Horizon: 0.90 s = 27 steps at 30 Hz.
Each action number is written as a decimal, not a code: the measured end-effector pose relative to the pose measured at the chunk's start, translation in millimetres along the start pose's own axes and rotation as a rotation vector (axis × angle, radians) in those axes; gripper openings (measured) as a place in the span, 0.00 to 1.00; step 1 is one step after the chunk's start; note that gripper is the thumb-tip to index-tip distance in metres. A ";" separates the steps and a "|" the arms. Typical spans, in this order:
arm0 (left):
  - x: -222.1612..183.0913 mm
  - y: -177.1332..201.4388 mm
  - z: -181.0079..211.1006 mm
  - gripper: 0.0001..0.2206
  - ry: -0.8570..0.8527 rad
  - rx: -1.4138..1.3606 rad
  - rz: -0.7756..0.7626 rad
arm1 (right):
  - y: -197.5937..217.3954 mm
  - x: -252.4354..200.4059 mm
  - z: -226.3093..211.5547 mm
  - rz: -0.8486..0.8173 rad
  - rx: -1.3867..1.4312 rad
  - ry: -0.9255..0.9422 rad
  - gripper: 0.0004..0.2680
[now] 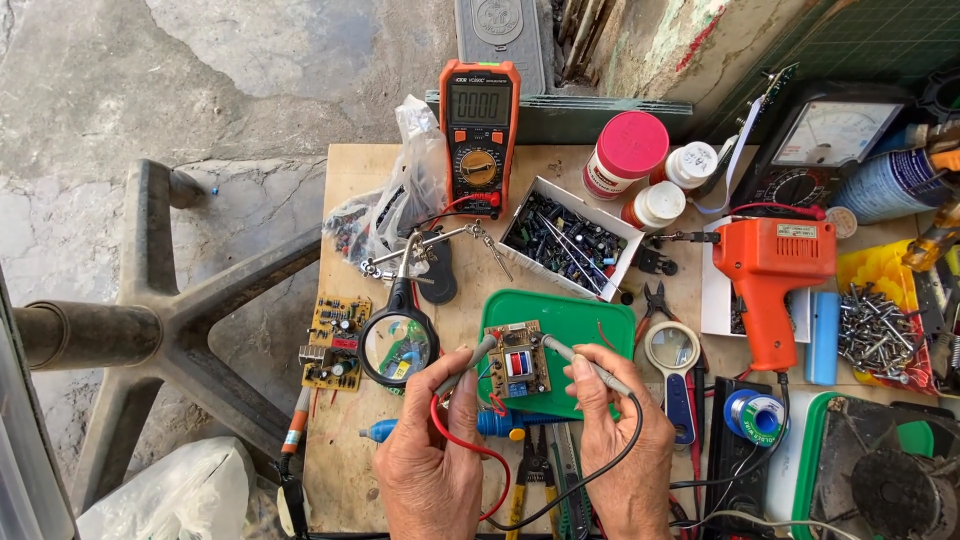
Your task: Testing electronic circuit board components using a digital multimeter and probes
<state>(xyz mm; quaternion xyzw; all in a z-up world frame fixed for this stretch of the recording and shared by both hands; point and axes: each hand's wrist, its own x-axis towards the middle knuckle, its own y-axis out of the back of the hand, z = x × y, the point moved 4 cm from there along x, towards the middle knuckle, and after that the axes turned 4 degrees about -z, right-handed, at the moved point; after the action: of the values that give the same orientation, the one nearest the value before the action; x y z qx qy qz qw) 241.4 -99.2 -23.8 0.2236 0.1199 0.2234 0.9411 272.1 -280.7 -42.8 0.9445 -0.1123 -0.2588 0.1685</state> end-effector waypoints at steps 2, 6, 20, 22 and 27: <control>0.5 0.2 0.2 0.11 0.001 0.000 -0.009 | -0.2 0.8 2.7 0.000 -0.009 0.045 0.13; 1.0 -1.1 -2.4 0.11 0.022 0.013 -0.013 | -0.7 0.6 0.1 0.023 -0.143 0.115 0.11; 0.5 -0.5 -3.6 0.11 0.175 -0.044 -0.049 | 3.2 5.6 -4.9 0.021 -0.059 -0.044 0.14; 0.5 -0.7 -5.2 0.11 0.199 -0.048 -0.044 | 3.3 5.5 -5.2 0.020 -0.069 -0.049 0.14; 0.5 -1.5 -5.3 0.11 0.205 -0.041 -0.064 | 3.4 6.4 -4.5 0.023 -0.077 -0.034 0.14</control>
<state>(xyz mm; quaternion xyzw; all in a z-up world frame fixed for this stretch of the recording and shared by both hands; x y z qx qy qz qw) 240.7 -98.1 -29.1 0.1762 0.2180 0.2172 0.9350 279.4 -284.6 -40.7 0.9313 -0.1162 -0.2772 0.2060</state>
